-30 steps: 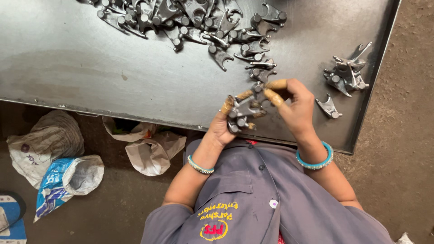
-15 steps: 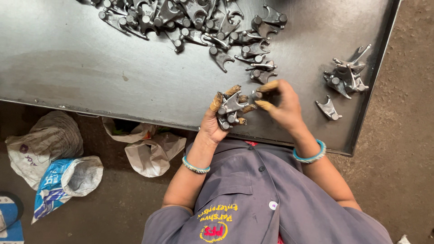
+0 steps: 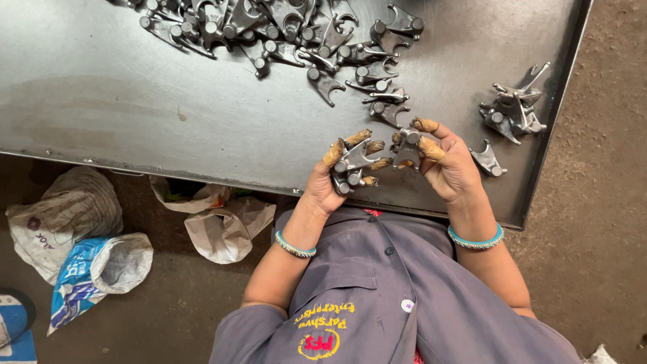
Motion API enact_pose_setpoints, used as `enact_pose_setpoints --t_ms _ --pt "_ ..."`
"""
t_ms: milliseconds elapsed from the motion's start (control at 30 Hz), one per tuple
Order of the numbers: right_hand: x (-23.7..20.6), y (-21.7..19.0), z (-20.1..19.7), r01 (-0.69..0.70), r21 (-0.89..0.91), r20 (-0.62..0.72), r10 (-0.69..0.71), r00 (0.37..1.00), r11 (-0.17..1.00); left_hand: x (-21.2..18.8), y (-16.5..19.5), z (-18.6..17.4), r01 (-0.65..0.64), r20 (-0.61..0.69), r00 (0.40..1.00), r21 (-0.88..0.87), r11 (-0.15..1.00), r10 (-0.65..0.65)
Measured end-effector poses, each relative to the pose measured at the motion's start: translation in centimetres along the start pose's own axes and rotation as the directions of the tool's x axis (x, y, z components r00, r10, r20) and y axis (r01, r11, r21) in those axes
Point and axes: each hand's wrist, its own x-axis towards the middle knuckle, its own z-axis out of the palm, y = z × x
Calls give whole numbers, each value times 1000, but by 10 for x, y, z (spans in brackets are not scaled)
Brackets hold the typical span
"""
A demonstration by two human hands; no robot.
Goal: The person picks up metal yoke-shaped castings one at a time from a metal table, turns each casting over in both hands to check it, and sets it aside. After inspecting a batch, the person opens a white woven sack and places the castings into it.
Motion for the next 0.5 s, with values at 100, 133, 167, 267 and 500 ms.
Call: enact_pose_setpoints --t_ms 100,133,167,267,500 --pt "0 -4 11 17 -42 25 -16 1000 999 1 -3 2 5 39 999 -9 1000 -4" --pt "1 -5 14 22 -51 27 -21 999 998 1 -3 2 16 47 999 -16 1000 -15" --pt "1 -7 17 29 -56 18 -28 999 998 1 -3 2 27 55 998 -23 999 -26" --pt "2 -11 26 45 -85 -16 -46 999 995 1 -3 3 36 73 997 -29 999 -34" --pt "-20 -50 6 328 -431 -105 -408 907 841 2 0 6 57 73 996 -55 997 -53"
